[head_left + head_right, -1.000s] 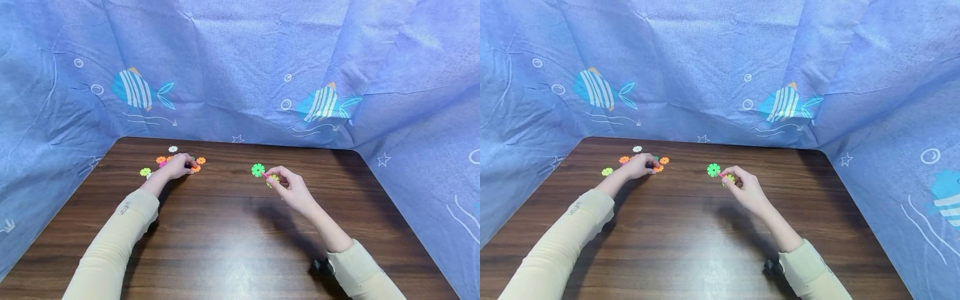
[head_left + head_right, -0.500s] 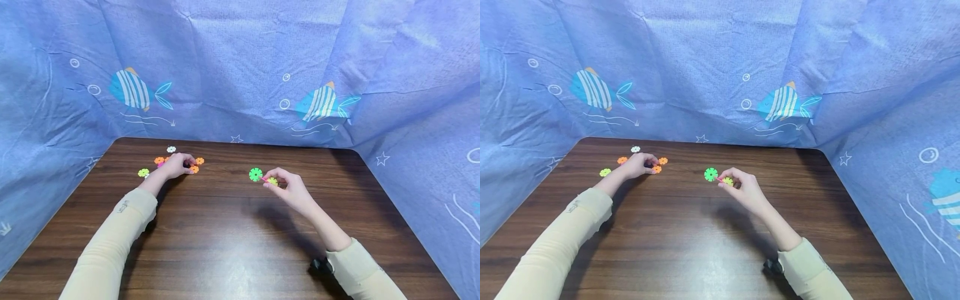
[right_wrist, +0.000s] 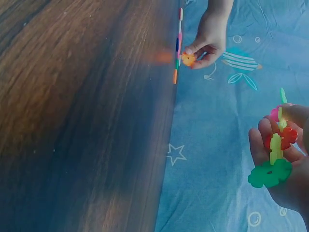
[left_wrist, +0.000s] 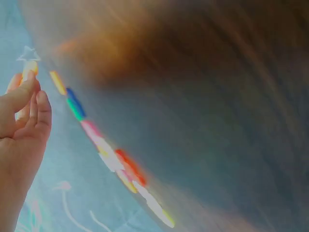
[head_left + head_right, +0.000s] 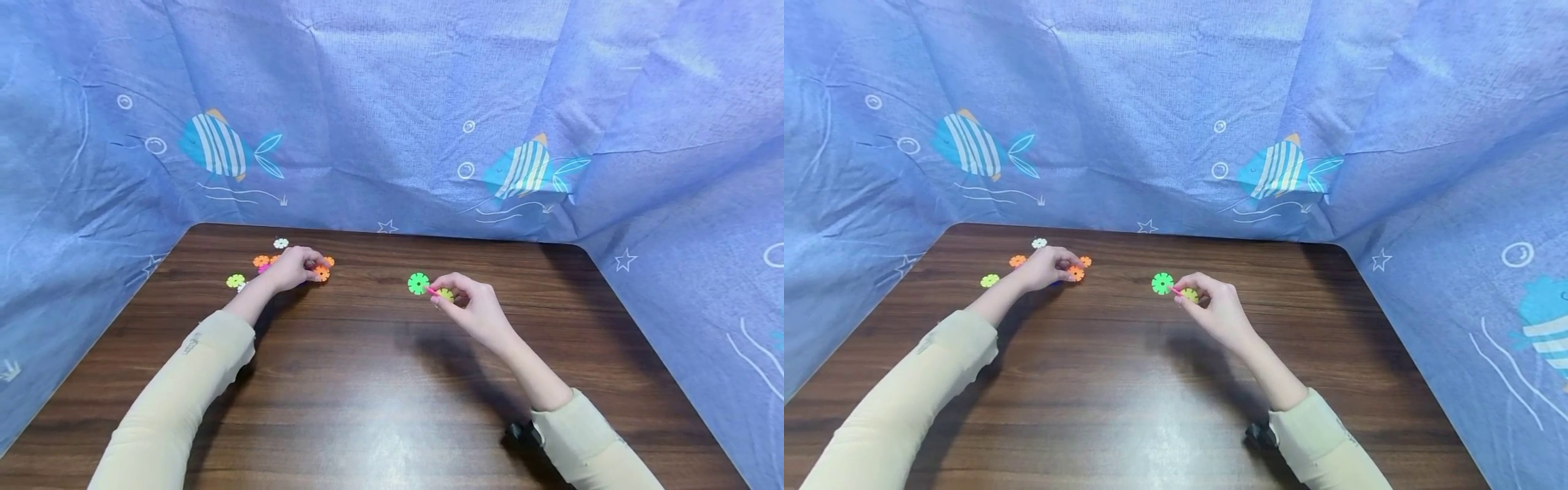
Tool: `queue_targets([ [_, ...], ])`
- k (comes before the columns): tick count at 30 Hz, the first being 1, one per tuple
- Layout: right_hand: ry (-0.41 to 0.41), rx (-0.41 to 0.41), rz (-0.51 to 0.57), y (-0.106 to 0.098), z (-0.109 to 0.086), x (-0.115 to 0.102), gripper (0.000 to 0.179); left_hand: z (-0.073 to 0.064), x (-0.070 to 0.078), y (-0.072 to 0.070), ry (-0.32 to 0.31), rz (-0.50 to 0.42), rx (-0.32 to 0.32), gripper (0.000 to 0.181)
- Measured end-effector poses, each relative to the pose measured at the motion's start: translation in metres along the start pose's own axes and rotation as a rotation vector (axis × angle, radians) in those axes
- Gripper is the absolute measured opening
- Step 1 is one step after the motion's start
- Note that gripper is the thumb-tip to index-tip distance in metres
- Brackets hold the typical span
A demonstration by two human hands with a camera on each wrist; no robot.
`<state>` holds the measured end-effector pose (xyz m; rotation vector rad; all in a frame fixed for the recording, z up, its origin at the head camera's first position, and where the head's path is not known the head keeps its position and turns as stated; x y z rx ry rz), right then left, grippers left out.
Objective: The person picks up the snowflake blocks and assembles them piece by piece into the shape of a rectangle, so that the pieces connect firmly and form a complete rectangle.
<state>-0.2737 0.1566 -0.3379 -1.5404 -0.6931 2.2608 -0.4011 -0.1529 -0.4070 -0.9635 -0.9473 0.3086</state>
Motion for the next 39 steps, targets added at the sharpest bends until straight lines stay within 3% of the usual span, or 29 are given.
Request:
queue_targets([
  [5,-0.002,0.006,-0.036,0.001,0.0,-0.002,0.016,0.002,0.025,-0.004,0.057,-0.02,0.075,0.023],
  [12,0.064,-0.049,0.075,0.006,0.001,0.001,0.02,-0.001,0.072,-0.009,0.095,-0.037,0.222,0.016],
  [17,0.035,-0.033,0.065,0.005,0.0,0.0,0.017,-0.006,0.106,-0.013,0.135,-0.112,0.33,0.015],
  [22,0.015,-0.007,0.018,0.003,-0.001,-0.003,0.016,-0.012,0.13,-0.019,0.162,-0.174,0.443,0.021],
  [30,-0.003,0.028,-0.013,0.003,-0.005,-0.02,0.011,-0.015,0.156,-0.015,0.162,-0.273,0.451,0.015],
  [39,-0.109,0.104,-0.065,0.003,-0.003,-0.026,0.01,-0.016,0.179,-0.007,0.235,-0.304,0.449,0.013],
])
Point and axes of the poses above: each hand's wrist, its own z-axis towards the middle knuckle, its own y-axis out of the palm, x = y × z, the point moved 7 cm from there along z, towards the middle knuckle, and after that the axes turned 11 degrees about y, right-handed, at the moved point
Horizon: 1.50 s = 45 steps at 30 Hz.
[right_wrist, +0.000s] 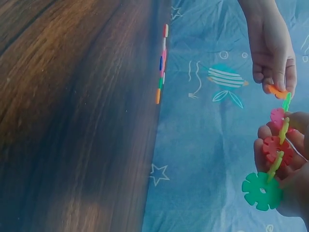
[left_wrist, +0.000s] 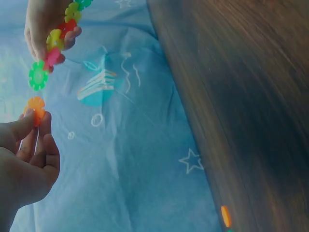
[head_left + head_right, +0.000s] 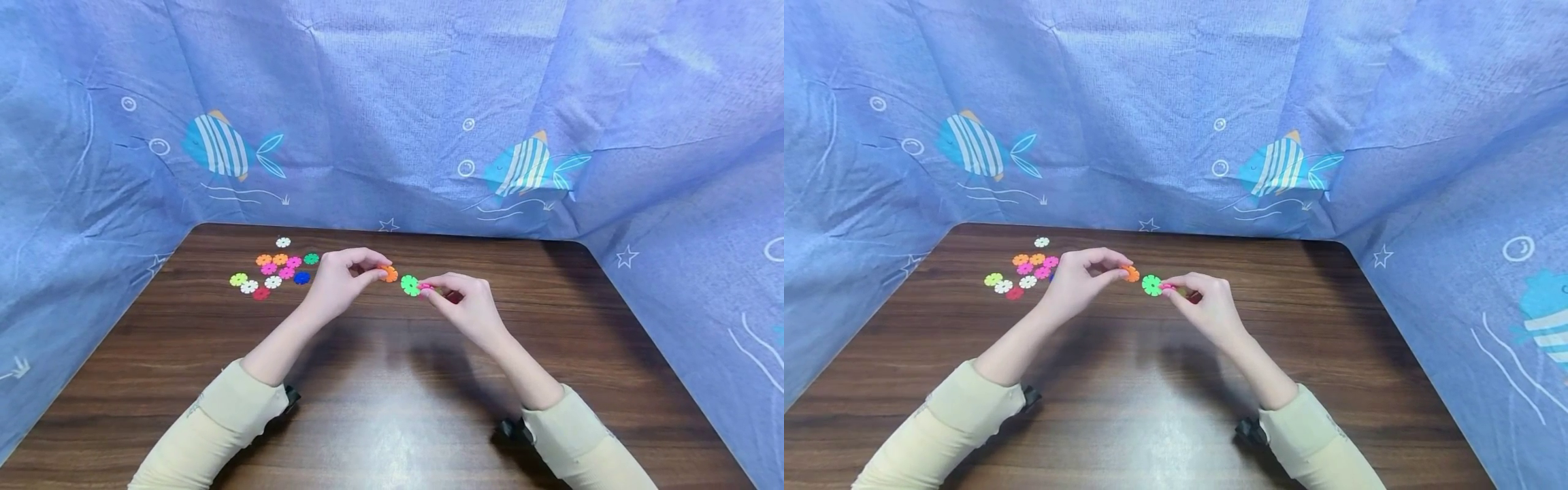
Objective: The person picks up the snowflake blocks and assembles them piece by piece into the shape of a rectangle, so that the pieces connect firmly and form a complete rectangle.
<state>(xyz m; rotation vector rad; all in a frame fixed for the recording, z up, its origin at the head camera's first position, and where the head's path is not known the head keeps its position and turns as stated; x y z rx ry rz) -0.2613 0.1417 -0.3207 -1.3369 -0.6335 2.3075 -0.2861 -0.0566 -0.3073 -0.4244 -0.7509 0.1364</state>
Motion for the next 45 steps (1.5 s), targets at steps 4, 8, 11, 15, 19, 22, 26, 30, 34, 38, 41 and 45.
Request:
queue_targets([
  [4,-0.011,0.015,0.012,0.0,0.0,0.0,0.01,0.0,0.003,0.005,0.005,-0.009,-0.008,0.013],
  [8,-0.001,0.021,0.011,0.001,0.001,0.0,0.011,-0.001,0.003,0.007,0.003,-0.012,-0.014,0.013],
  [11,0.01,0.019,0.01,0.001,0.0,-0.004,0.011,-0.002,0.004,0.009,0.008,0.003,-0.025,0.013],
  [15,0.018,0.006,0.011,-0.003,-0.002,-0.024,0.01,-0.003,0.006,0.012,0.02,0.018,-0.035,0.013],
  [19,0.029,-0.01,0.041,-0.006,-0.005,-0.036,0.008,-0.003,0.007,0.013,0.022,0.019,-0.016,0.013],
  [22,0.051,-0.033,0.103,-0.006,-0.004,-0.03,0.008,-0.003,0.009,0.014,0.034,0.015,0.005,0.013],
  [26,0.114,-0.08,0.178,-0.001,0.0,-0.007,0.007,-0.001,0.013,0.016,0.071,-0.008,0.03,0.013],
  [30,0.175,-0.116,0.192,0.002,0.002,0.012,0.008,0.001,0.017,0.02,0.104,-0.016,0.039,0.012],
  [34,0.237,-0.134,0.209,0.002,0.003,0.019,0.012,0.001,0.017,0.022,0.111,-0.014,0.05,0.011],
  [38,0.334,-0.159,0.258,0.005,0.0,0.025,0.015,0.0,0.015,0.024,0.084,-0.009,0.04,0.011],
  [41,0.392,-0.184,0.293,0.007,-0.002,0.029,0.018,0.0,0.014,0.025,0.068,-0.001,0.01,0.012],
  [45,0.458,-0.233,0.33,0.011,-0.002,0.032,0.022,0.001,0.01,0.025,0.037,-0.004,-0.029,0.012],
])
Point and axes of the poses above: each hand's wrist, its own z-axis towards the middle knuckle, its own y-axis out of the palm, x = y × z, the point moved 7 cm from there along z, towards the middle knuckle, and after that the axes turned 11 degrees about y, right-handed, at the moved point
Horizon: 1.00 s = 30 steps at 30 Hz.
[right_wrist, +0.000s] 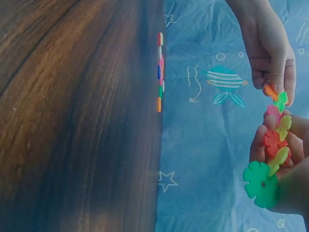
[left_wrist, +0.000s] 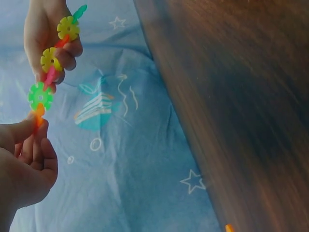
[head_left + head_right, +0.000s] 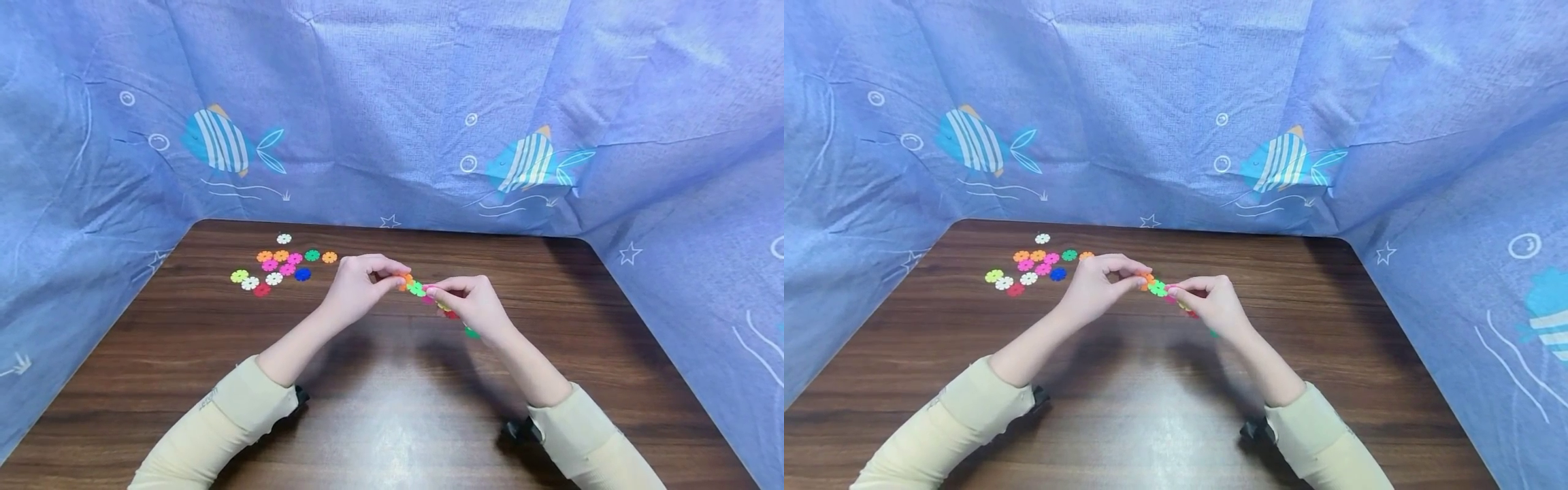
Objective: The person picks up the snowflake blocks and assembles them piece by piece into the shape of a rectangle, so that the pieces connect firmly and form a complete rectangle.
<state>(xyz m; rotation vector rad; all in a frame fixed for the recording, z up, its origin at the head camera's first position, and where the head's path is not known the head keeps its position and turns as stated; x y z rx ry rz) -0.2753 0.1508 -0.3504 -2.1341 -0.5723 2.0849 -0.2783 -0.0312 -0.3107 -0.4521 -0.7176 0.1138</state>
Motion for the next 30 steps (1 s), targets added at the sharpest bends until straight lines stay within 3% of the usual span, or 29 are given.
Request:
queue_targets([
  [8,0.066,-0.119,0.173,0.004,0.003,0.005,0.031,0.002,-0.009,-0.01,-0.069,0.012,-0.075,0.021],
  [16,0.06,-0.132,0.276,-0.005,0.001,0.007,0.033,-0.002,-0.025,-0.045,-0.117,0.065,-0.055,0.024],
  [22,0.017,-0.118,0.375,-0.014,-0.001,0.005,0.029,-0.009,-0.054,-0.078,-0.165,0.196,-0.038,0.025],
  [30,0.05,-0.127,0.414,-0.018,0.0,0.014,0.041,-0.027,-0.098,-0.117,-0.253,0.291,-0.075,0.031],
])
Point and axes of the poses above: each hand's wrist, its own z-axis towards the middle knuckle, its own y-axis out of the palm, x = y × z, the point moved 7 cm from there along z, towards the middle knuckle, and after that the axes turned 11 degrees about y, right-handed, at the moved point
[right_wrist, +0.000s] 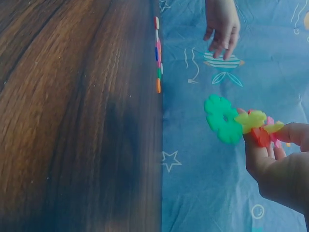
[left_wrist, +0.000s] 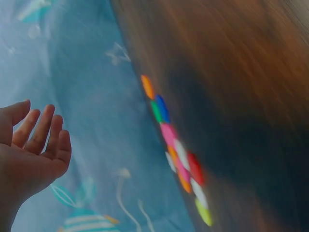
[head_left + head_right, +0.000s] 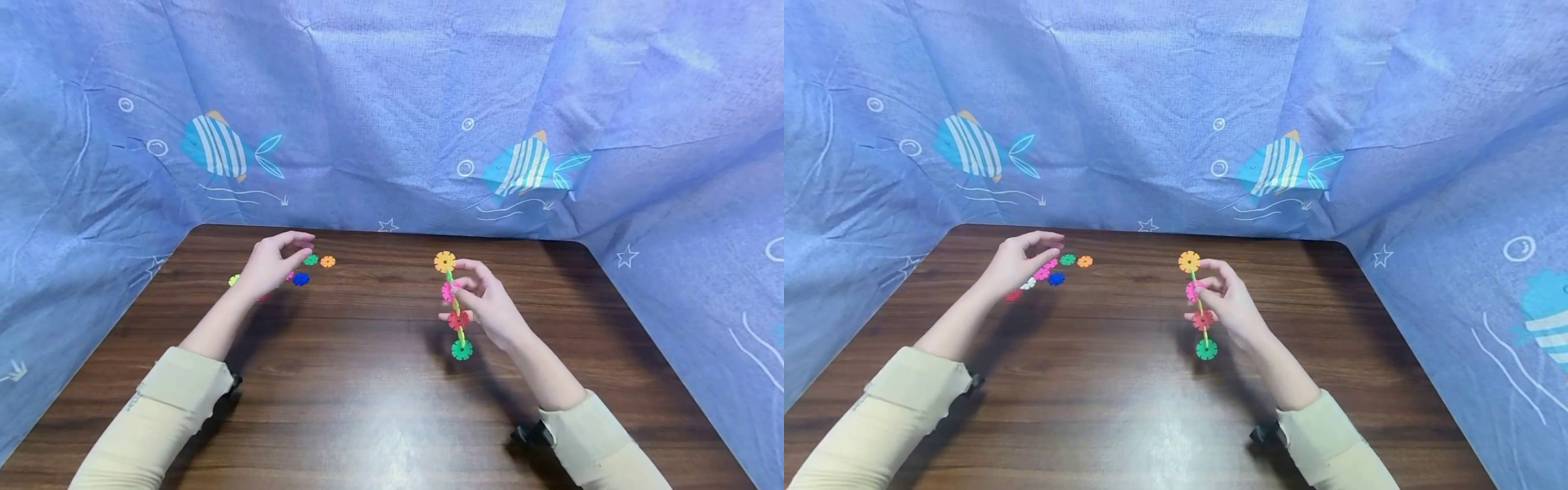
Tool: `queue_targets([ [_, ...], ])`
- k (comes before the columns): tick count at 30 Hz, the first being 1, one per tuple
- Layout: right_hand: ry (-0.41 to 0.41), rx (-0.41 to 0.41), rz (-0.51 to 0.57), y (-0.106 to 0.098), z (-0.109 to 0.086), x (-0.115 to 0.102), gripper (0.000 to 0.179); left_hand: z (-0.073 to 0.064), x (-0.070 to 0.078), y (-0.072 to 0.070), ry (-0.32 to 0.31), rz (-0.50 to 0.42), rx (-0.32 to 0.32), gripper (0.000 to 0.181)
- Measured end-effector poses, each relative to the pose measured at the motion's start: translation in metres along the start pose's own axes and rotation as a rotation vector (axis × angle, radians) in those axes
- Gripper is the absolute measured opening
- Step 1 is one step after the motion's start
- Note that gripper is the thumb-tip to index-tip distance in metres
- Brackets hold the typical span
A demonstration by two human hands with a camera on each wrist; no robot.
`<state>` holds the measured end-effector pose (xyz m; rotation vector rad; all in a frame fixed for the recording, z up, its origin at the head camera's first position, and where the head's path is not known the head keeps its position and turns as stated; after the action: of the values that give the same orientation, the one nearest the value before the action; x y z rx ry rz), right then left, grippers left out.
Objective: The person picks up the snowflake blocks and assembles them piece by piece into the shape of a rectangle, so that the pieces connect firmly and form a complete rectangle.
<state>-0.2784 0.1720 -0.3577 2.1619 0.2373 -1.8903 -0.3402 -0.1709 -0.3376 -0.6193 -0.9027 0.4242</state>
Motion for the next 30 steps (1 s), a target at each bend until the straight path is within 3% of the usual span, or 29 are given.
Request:
queue_targets([
  [5,-0.02,0.009,-0.057,-0.005,0.002,0.003,0.054,-0.007,-0.031,-0.006,-0.027,0.025,-0.046,0.032],
  [11,-0.072,0.101,-0.219,-0.013,0.004,0.005,0.058,-0.017,-0.062,-0.005,-0.067,0.022,-0.154,0.037],
  [15,-0.072,0.137,-0.216,-0.017,0.006,0.008,0.056,-0.023,-0.079,-0.004,-0.087,0.042,-0.224,0.039],
  [24,-0.112,0.104,-0.221,-0.02,0.013,0.016,0.059,-0.039,-0.109,-0.009,-0.121,0.089,-0.362,0.035],
  [30,-0.128,0.053,-0.271,-0.019,0.016,0.017,0.06,-0.043,-0.115,-0.014,-0.1,0.171,-0.399,0.031],
])
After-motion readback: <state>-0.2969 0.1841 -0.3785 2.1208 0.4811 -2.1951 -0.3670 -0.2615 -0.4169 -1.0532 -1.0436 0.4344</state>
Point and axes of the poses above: each hand's wrist, its own z-axis towards the middle knuckle, its own y-axis out of the palm, x = y × z, the point moved 7 cm from there along z, towards the middle knuckle, and after that the axes turned 11 degrees about y, right-handed, at the moved point
